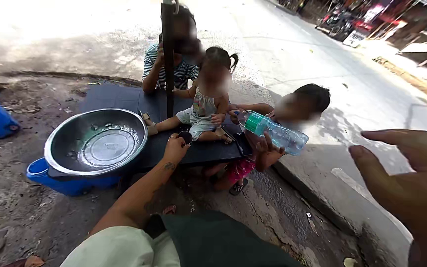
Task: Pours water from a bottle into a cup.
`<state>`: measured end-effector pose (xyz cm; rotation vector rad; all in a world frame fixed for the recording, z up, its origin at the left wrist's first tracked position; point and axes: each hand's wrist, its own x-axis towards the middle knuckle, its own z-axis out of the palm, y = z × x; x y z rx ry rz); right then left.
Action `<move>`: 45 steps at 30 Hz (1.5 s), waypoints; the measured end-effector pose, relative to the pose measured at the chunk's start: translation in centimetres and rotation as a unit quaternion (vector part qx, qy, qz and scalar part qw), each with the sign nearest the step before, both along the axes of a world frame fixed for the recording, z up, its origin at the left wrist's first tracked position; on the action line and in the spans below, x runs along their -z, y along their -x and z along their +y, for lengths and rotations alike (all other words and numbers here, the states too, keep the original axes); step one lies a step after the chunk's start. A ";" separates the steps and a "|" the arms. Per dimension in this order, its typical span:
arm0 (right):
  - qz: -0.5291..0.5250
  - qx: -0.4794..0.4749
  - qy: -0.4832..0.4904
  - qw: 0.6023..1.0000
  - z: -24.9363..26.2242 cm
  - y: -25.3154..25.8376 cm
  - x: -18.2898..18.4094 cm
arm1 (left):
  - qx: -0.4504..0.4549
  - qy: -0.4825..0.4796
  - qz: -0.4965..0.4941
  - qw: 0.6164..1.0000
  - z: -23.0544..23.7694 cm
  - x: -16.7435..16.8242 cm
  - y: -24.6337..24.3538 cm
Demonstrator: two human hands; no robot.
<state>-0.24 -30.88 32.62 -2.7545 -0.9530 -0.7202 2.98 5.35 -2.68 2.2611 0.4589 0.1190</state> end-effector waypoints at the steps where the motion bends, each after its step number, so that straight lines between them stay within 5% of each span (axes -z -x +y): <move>1: 0.041 0.023 0.021 0.999 1.9 -3.6 1.5 | -0.005 -0.001 -0.001 1.000 0.9 0.6 -0.5; 7: 0.313 0.225 0.109 0.916 7.3 -18.8 11.7 | 0.055 0.021 0.086 0.995 4.6 1.8 -1.9; 14: 0.264 0.305 -0.049 0.914 5.9 -22.8 17.3 | 0.116 0.033 0.106 0.987 6.0 2.7 -1.2; 18: 0.234 0.301 -0.124 0.916 3.7 -24.8 19.1 | 0.103 0.002 -0.021 0.994 5.0 1.8 0.0; 26: 0.181 0.085 -0.274 0.941 6.9 -17.3 19.5 | 0.239 0.081 -0.207 0.945 0.1 -6.2 0.9; 29: 0.277 -0.028 -0.383 0.881 9.3 -12.3 19.9 | 0.296 0.130 -0.231 0.918 -2.8 -9.3 -0.1; 32: 0.416 -0.122 -0.503 0.747 12.7 -7.9 21.0 | 0.286 0.213 -0.247 0.901 -4.8 -10.7 0.1; 34: 0.500 -0.204 -0.454 0.709 14.1 -7.0 21.1 | 0.210 0.251 -0.252 0.911 -5.0 -9.8 1.1; 37: 0.483 -0.303 -0.233 0.788 14.7 -10.1 19.3 | 0.101 0.254 -0.285 0.919 -3.6 -7.1 3.3; 39: 0.428 -0.280 -0.197 0.837 15.3 -11.7 18.1 | 0.039 0.198 -0.258 0.945 -2.8 -5.8 5.2; 45: 0.398 -0.203 0.050 0.893 19.1 -11.9 17.5 | -0.060 0.017 -0.138 0.988 -2.6 -3.1 8.5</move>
